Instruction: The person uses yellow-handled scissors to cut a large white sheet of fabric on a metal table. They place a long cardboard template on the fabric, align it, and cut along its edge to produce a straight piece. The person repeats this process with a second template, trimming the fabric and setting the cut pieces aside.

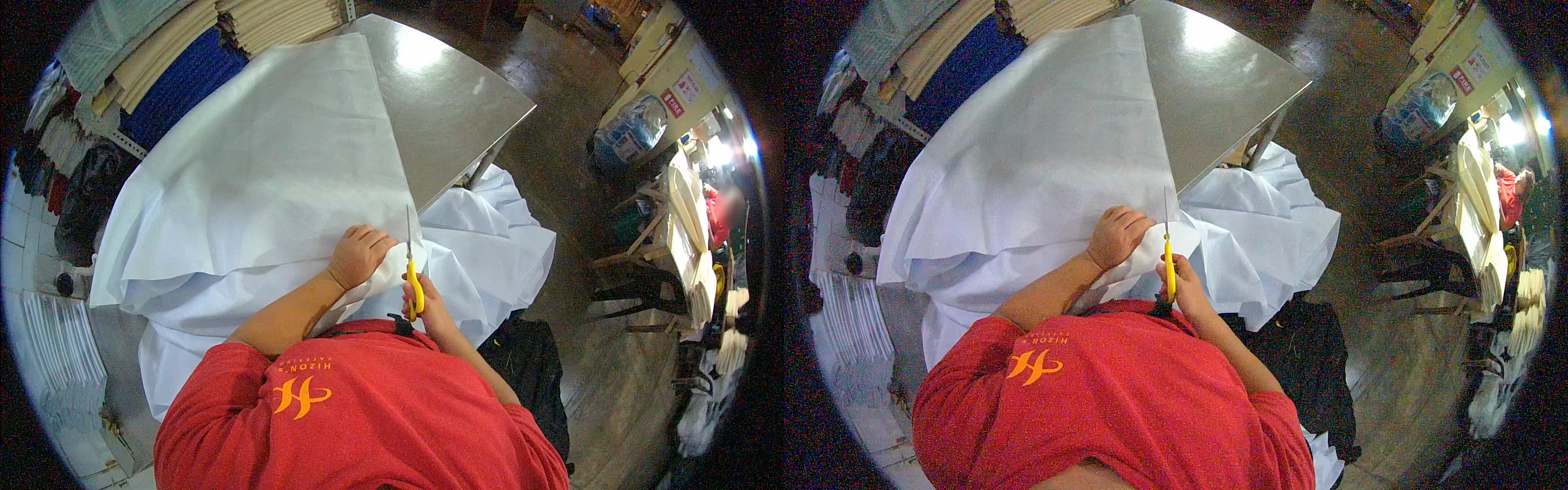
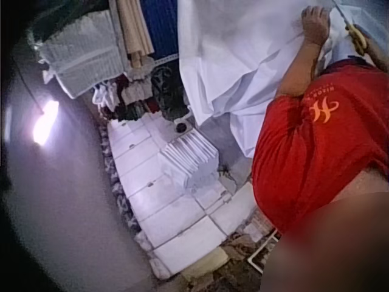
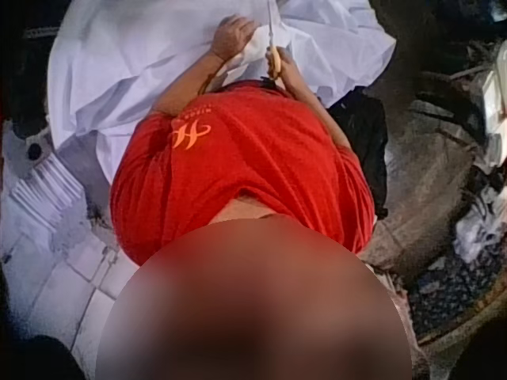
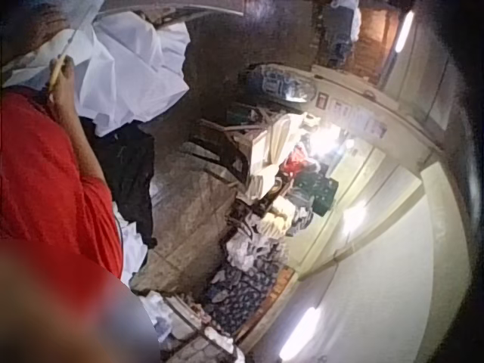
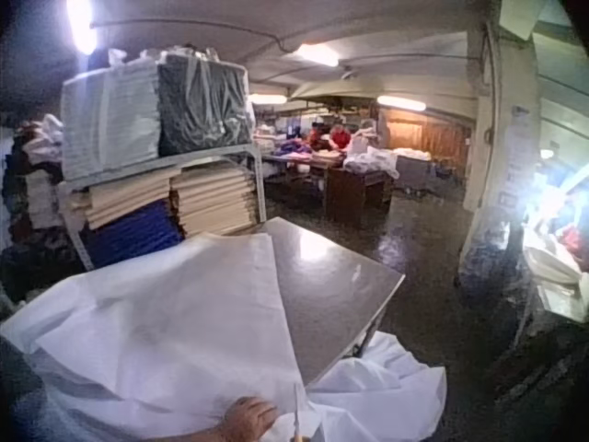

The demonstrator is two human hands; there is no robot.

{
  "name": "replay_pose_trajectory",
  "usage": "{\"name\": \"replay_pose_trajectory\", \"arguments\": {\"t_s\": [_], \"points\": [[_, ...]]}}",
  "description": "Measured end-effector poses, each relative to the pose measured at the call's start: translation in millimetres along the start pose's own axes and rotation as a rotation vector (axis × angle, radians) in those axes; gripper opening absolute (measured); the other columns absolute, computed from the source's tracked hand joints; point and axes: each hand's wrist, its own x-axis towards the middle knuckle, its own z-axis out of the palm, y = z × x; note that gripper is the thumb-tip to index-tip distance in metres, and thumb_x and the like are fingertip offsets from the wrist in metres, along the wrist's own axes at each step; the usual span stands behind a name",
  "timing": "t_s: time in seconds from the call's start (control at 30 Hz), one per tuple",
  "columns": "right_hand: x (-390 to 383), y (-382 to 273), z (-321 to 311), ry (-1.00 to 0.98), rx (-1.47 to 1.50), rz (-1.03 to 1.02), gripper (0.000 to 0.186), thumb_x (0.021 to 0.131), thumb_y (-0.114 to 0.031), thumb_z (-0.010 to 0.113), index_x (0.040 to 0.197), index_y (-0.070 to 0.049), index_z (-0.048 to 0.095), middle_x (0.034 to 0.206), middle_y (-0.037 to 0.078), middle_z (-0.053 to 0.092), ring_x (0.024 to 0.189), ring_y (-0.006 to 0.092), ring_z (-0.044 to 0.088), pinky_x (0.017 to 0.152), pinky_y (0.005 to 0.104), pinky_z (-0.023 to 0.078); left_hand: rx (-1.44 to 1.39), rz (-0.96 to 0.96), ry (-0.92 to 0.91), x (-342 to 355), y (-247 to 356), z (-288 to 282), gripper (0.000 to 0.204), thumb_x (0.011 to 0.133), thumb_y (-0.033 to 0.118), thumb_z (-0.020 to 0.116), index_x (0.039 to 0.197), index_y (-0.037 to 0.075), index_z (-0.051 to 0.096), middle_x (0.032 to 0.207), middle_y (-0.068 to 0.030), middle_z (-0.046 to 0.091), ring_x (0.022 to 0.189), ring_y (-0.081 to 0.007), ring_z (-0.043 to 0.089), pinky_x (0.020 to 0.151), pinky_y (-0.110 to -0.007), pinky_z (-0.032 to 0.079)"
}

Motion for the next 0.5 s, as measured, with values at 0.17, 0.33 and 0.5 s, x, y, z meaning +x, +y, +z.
{"name": "replay_pose_trajectory", "arguments": {"t_s": [0.17,0.33,0.5], "points": [[1.9,-2.0,0.0,0.026,-0.023,0.010,0.042,0.090,-0.028,0.060,0.120,-0.001,0.047,0.075,0.000,0.049,0.055,0.0097,0.050,0.049,0.0239,0.041,-0.030,0.056,0.006,1.5,-3.1,1.7,0.023,0.079,0.018,0.056,0.100,0.014,0.064,0.103,-0.0026,0.061,0.093,-0.0228,0.056,0.085,-0.039,0.043],[3.2,-1.8,-2.8,0.001,-0.071,0.002,0.043,0.090,-0.028,0.061,0.120,-0.001,0.047,0.074,0.000,0.049,0.056,0.0100,0.051,0.049,0.0241,0.041,0.029,0.115,-0.038,2.0,-3.6,-0.6,0.025,0.080,0.019,0.053,0.101,0.014,0.065,0.111,-0.0005,0.060,0.092,-0.0204,0.055,0.084,-0.036,0.043],[-0.4,-4.5,-2.1,0.005,-0.073,0.015,0.045,0.090,-0.029,0.061,0.121,-0.001,0.046,0.077,0.001,0.050,0.059,0.0105,0.052,0.052,0.0242,0.042,0.051,0.137,-0.081,3.0,-1.1,-2.1,0.030,0.080,0.018,0.052,0.106,0.013,0.066,0.116,0.0022,0.059,0.090,-0.0178,0.054,0.083,-0.034,0.043]]}}
